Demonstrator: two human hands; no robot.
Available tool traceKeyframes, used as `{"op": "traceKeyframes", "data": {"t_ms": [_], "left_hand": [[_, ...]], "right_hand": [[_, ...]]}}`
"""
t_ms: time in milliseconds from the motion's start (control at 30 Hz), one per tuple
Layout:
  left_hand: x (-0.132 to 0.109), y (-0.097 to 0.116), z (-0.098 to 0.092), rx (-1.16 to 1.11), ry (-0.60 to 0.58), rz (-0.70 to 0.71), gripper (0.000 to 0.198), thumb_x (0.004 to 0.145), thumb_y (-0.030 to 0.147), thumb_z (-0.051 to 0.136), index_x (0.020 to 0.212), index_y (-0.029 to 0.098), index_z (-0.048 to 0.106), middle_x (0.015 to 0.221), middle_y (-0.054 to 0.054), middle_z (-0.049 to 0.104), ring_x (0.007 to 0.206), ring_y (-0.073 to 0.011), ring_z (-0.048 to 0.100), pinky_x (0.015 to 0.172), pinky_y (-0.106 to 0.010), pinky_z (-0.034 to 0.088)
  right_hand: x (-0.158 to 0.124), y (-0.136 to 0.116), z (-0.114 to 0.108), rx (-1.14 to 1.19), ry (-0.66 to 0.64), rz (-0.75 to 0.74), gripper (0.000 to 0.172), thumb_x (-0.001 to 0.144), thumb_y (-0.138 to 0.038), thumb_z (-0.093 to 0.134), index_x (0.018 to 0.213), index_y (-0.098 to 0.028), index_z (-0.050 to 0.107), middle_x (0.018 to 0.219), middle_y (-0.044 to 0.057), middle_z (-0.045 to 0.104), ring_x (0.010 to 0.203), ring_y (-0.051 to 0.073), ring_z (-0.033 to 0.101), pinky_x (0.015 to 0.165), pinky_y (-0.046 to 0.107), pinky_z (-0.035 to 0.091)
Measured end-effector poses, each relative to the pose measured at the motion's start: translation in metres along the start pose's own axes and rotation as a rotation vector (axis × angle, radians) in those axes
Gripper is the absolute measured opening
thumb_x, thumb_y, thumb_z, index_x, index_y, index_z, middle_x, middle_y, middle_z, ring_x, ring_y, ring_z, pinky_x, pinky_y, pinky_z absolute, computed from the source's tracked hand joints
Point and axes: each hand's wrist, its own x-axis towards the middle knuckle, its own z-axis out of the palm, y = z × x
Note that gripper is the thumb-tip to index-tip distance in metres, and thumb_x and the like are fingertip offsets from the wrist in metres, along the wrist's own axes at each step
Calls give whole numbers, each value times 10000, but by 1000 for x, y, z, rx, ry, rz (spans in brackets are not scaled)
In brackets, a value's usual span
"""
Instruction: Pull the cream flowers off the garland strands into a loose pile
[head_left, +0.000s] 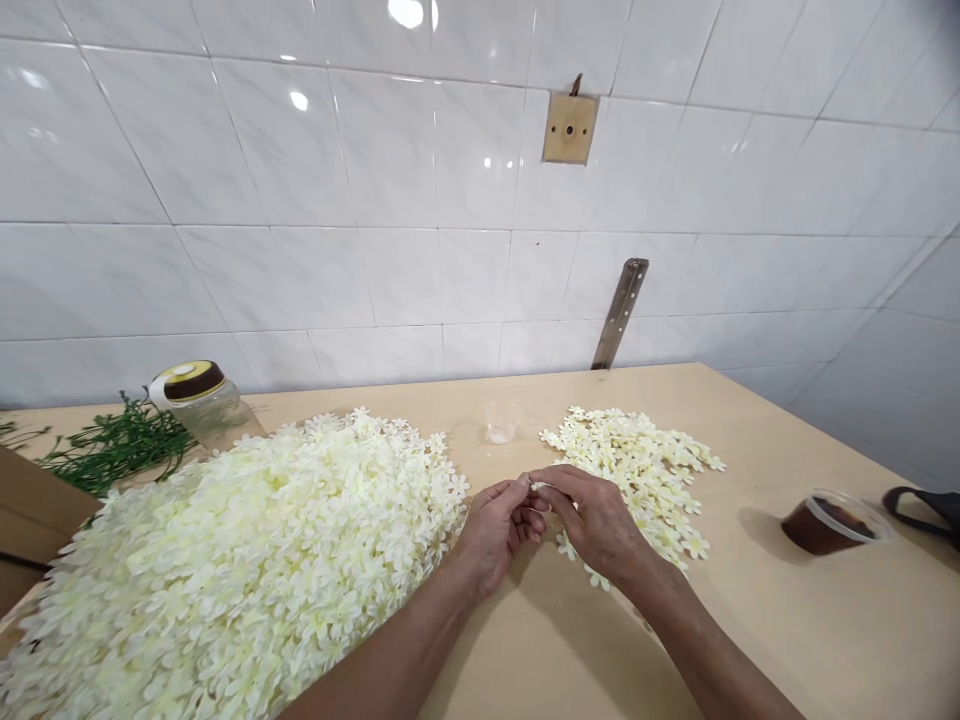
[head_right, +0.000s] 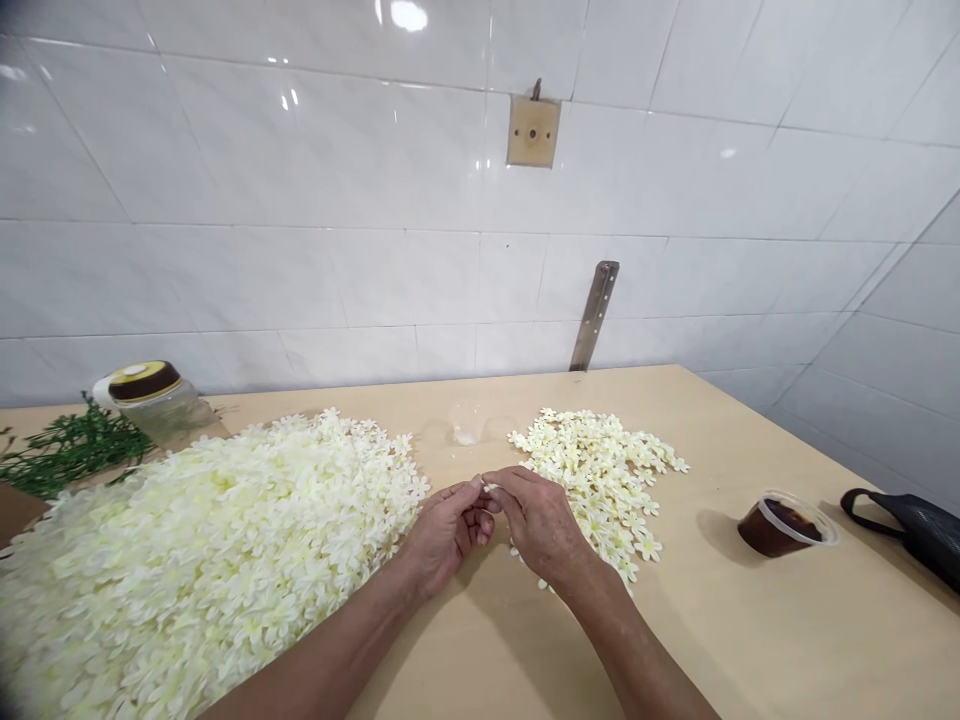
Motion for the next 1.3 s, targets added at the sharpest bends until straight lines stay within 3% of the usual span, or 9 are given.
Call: {"op": "traceKeyframes", "data": {"t_ms": [200, 300, 400, 533, 767, 900, 1067, 1233, 1300], "left_hand": [[2, -1, -2, 0, 14, -9, 334, 729, 418, 764, 752, 115, 626, 766, -66, 661, 550, -96, 558, 504, -219, 387], [2, -1, -2, 33, 30, -5, 323, 708, 405, 776, 730, 118, 631, 741, -63, 661, 539, -86, 538, 504, -215, 373], [3, -3, -2, 91, 68, 49, 300, 724, 397, 757, 714, 121, 640, 616, -36, 621, 514, -86, 513, 509, -214, 364], [2, -6, 1, 161, 131, 94, 321, 720, 429, 749, 699, 129, 636, 541, -12, 584, 480, -90, 490, 512, -228, 376], [0, -4, 2, 205, 47, 72, 320, 744, 427, 726, 773, 115, 662, 622, -41, 631, 502, -98, 517, 511, -234, 387], [1, -4, 3, 190, 93, 72, 278, 735, 385, 732, 762, 123, 643, 776, -63, 662, 532, -97, 550, 496, -231, 397], [1, -5, 1, 185, 79, 58, 273, 749, 380, 728, 768, 123, 638, 766, -60, 647, 541, -99, 558, 497, -228, 403], [0, -3, 0, 141, 44, 36, 288, 744, 388, 737, 797, 122, 642, 790, -66, 650, 554, -100, 561, 511, -232, 408], [0, -2, 0, 126, 34, 29, 291, 741, 388, 740, 795, 121, 640, 793, -70, 655, 557, -100, 558, 518, -236, 411]], "right_hand": [[-3, 8, -1, -18, -69, 72, 354, 960, -220, 420, 1278, -246, 575, 1002, 32, 744, 805, 167, 699, 751, 286, 539], [-3, 8, 0, -12, -64, 89, 376, 970, -232, 393, 1320, -226, 531, 1088, 57, 729, 899, 181, 702, 800, 307, 541], [-3, 6, 0, -37, -62, 106, 345, 969, -286, 417, 1260, -211, 586, 1123, 79, 717, 970, 203, 690, 819, 319, 539], [-3, 4, 2, -59, -78, 115, 340, 929, -349, 511, 1220, -219, 629, 1043, 73, 735, 877, 209, 700, 766, 315, 542], [-2, 3, -1, -90, -61, 132, 244, 940, -240, 459, 998, -226, 696, 822, 25, 735, 725, 170, 667, 670, 263, 479], [0, -1, -8, -156, -52, 150, 300, 984, -307, 398, 824, -221, 637, 640, -9, 637, 557, 135, 564, 573, 242, 402], [2, -2, -10, -336, 59, 170, 382, 996, -372, 349, 689, -218, 516, 510, -32, 489, 439, 127, 424, 487, 250, 296], [1, -1, -3, -237, -18, 192, 413, 1004, -363, 319, 687, -219, 541, 552, -17, 563, 468, 130, 500, 500, 242, 346], [0, 1, -1, -144, -63, 189, 365, 996, -343, 346, 780, -223, 614, 588, -15, 606, 508, 138, 549, 530, 242, 399]]}}
